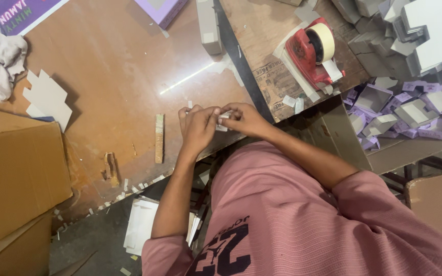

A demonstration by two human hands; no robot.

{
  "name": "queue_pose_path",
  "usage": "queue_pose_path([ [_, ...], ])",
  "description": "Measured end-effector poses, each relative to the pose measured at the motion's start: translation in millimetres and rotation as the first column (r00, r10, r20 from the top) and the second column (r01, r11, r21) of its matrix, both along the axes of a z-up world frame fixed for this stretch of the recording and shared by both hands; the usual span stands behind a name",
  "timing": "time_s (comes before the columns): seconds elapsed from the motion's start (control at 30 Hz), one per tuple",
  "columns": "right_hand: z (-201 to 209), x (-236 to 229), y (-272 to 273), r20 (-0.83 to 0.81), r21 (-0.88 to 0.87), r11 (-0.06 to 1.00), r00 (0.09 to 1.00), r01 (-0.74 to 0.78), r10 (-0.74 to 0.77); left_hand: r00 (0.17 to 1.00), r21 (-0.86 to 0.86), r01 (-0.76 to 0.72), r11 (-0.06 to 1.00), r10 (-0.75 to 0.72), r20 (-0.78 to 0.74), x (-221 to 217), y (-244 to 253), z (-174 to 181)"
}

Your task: The person assembles small rectangular boxes by folding flat pieces and securing edges with adhesive tape. They repeatedly apply tape to the box edges and press them together to form the final shape.

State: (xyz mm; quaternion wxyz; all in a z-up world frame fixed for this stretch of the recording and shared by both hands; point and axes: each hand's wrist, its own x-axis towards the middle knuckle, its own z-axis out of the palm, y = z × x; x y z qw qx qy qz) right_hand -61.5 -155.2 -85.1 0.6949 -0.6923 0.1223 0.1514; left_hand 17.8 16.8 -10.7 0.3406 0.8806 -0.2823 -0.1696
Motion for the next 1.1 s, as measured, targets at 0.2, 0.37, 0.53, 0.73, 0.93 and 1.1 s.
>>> queue_pose_path([
  [0.2,-12.9,4.2,-9.5,0.012,0.004,0.994,0.994,-0.113,0.113,0.991,0.001,0.135,0.991,-0.135,-0.023,5.8,6.7,10.7],
  [0.37,-11.3,7.9,-16.2,0.068,0.03,0.984,0.983,-0.175,0.173,0.967,0.026,0.249,0.968,-0.247,-0.061,7.6,14.9,13.8],
  [0.53,-3.3,11.6,-14.0,-0.073,-0.111,0.98,0.985,-0.167,0.159,0.968,0.048,0.242,0.969,-0.237,-0.087,9.5,14.5,9.0],
  [0.73,-9.5,16.0,-19.8,-0.028,-0.056,0.972,0.973,-0.229,0.228,0.962,0.051,0.263,0.963,-0.258,-0.089,11.4,15.9,7.9],
  [0.93,-13.2,18.8,-31.6,0.128,-0.171,0.938,0.938,-0.3,0.323,0.964,0.06,0.253,0.965,-0.247,-0.1,11.5,12.8,9.2],
  [1.1,-17.3,20.1,-38.2,0.101,-0.185,0.916,0.92,-0.357,0.379,0.966,0.084,0.245,0.966,-0.235,-0.112,11.0,13.2,8.2],
])
